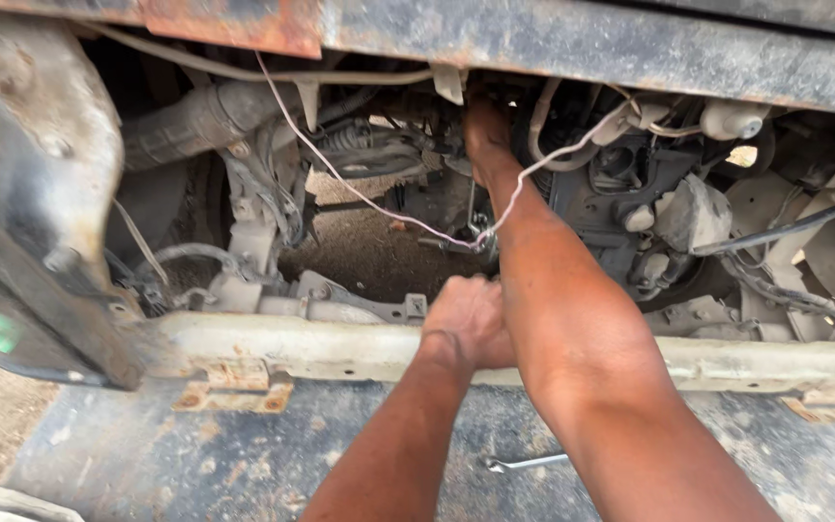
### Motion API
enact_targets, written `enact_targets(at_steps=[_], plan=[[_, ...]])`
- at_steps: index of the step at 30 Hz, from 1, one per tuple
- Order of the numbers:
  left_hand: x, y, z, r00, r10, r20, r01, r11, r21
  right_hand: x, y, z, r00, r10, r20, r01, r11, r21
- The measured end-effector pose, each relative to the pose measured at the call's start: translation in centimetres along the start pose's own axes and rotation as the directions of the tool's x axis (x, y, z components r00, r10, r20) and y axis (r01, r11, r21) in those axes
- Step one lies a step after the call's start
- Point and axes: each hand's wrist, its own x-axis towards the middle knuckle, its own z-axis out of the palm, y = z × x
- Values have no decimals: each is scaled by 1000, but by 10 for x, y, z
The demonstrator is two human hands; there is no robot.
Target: The person uses a wrench to tighten a bolt on a component beneath the rear of a pickup truck. The person reaches under the vehicle, positions the wrench, and turns it to secure the fastener.
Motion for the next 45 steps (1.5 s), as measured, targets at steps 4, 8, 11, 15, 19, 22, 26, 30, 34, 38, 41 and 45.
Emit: enact_targets(at_steps=[4,8,11,15,19,22,26,30,34,38,41,45], plan=[[1,0,1,1000,15,-14,-15,1000,16,-6,-3,-5,1000,-24,-8,23,996,-82],[-1,-1,1,999,9,-36,-9,1000,7,-27,-9,-9,1000,22,-11,-23,997,-76],[0,0,-6,999,-25,42,23,999,34,-43,-26,-12,999,49,-22,-50,997,-60],[-3,2,-9,997,-17,70,13,999,52,-61,-33,-16,991,130,26,-129,991,-27],[-6,3,-10,1000,1,26,-2,1000,23,-59,-26,-18,996,93,9,-92,996,-13],[-7,3,-11,999,-11,48,10,1000,26,-49,-16,-15,998,41,40,-43,997,67],[-8,6,-9,999,-9,53,8,1000,21,-45,-1,-19,1000,22,10,-23,994,103],[-6,5,-7,1000,5,30,-7,998,61,-55,-5,-21,1000,-7,8,7,997,82],[-4,-3,12,1000,22,-1,-22,997,69,-73,1,-25,998,-63,17,62,994,95],[12,-13,25,978,70,-198,-47,992,119,-58,5,-28,991,-130,29,124,980,155],[-4,-8,23,999,12,-43,-11,999,30,-71,16,-22,988,-146,55,138,982,133],[-13,7,-11,999,-45,-31,46,999,28,-68,-11,-32,986,-167,1,167,986,-1]])
